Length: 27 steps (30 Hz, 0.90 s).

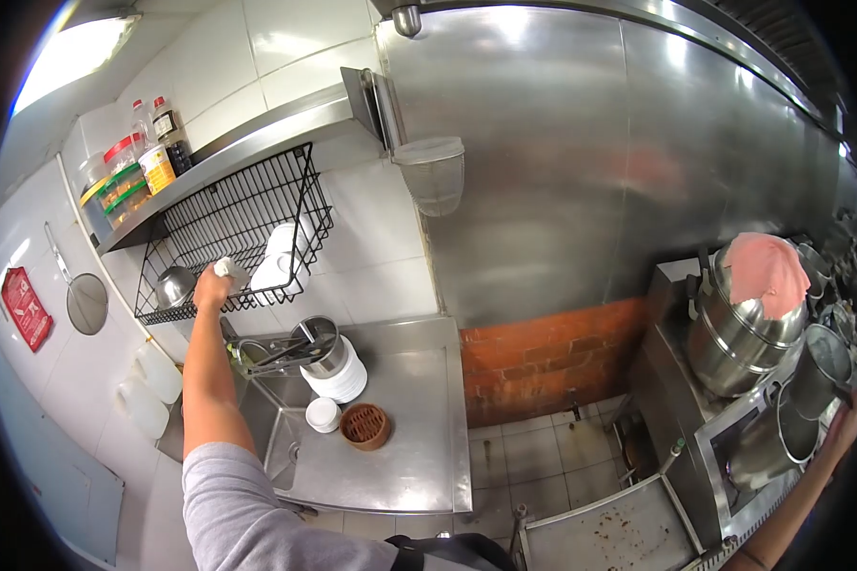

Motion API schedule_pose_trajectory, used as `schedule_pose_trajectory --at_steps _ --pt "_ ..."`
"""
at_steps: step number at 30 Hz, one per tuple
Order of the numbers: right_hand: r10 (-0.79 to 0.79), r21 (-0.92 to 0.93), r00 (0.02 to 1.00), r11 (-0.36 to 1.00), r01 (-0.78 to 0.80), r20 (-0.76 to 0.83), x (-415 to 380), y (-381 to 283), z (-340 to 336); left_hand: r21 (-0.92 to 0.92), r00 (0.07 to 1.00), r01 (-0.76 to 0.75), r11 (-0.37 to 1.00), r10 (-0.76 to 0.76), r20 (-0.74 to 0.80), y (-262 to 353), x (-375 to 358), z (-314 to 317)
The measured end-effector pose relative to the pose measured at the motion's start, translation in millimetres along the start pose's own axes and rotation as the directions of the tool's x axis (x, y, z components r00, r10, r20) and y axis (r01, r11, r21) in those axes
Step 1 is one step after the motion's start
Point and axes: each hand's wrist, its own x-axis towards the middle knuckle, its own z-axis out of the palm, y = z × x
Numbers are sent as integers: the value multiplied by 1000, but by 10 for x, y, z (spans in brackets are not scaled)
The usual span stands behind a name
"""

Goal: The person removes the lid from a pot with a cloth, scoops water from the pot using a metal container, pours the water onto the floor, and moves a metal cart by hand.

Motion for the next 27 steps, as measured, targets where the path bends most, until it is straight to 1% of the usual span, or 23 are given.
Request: schedule_pose_trajectory --at_steps 2,3,4,5,6,7,8,9,10,12,13,14,15,16,17,18,19,21,22,23,24,26,27 --pt "-13 9 1000 1000 13 -19 -216 -133 77 39 1000 -5 999 5 -11 -35 93 25" --pt "-18 34 1000 999 18 8 -545 -316 261 87 1000 -13 996 12 17 -100 148 73" --pt "-3 16 999 1000 2 47 -851 -571 385 95 999 -35 995 36 -9 -235 286 185" --pt "-8 -10 993 1000 9 120 -1113 -714 485 111 997 -69 991 65 37 -390 470 281" --pt "-11 -30 981 999 17 192 -1370 -764 596 65 991 -115 991 109 82 -336 403 196" --pt "24 4 971 1000 -25 239 -1604 -776 680 92 990 -128 988 122 70 -414 504 270" --pt "54 51 957 996 -72 284 -1851 -725 804 30 986 -165 986 164 26 -564 647 379" --pt "115 13 944 992 -125 310 -2187 -662 1055 -19 988 -149 989 149 26 -664 797 474" --pt "163 -9 930 986 -169 331 -2513 -537 1306 -32 987 -151 988 153 48 -722 893 514" --pt "316 -116 905 948 -295 284 -2983 -128 1660 -82 977 -164 983 173 127 -764 994 526" --pt "326 -143 918 943 -299 226 -3385 59 2081 -52 981 -153 987 158 111 -710 945 498" --pt "386 -143 879 922 -360 278 -3536 432 2141 -23 985 -145 989 147 91 -654 864 463" --pt "459 -287 867 871 -398 193 -3837 654 2490 -119 979 -156 981 169 113 -673 874 479" --pt "515 -268 829 849 -456 217 -4109 884 2794 -122 977 -164 979 178 117 -639 851 448" --pt "540 -205 807 840 -502 239 -4396 1094 3069 -157 968 -175 972 199 151 -589 788 393" --pt "538 -157 786 842 -516 305 -4598 1424 3226 -190 959 -180 965 216 186 -571 749 370" --pt "589 -146 749 805 -575 304 -4771 1705 3405 -198 961 -150 969 190 201 -589 787 385" --pt "617 -39 700 759 -650 359 -5105 2062 3785 -158 966 -158 975 186 180 -682 909 455" --pt "631 -38 677 741 -670 379 -5229 2198 3952 -115 971 -162 980 179 160 -742 972 483" --pt "625 18 661 721 -693 415 -5322 2370 4053 -112 973 -183 977 196 121 -742 958 478" --pt "627 40 650 706 -707 430 -5396 2517 4101 -102 972 -188 977 200 122 -745 952 442" --pt "610 146 663 679 -720 433 -5496 2679 4138 -181 969 -152 972 183 165 -597 713 325" --pt "620 139 661 676 -723 423 -5520 2730 4108 -211 955 -179 961 221 196 -730 856 389"
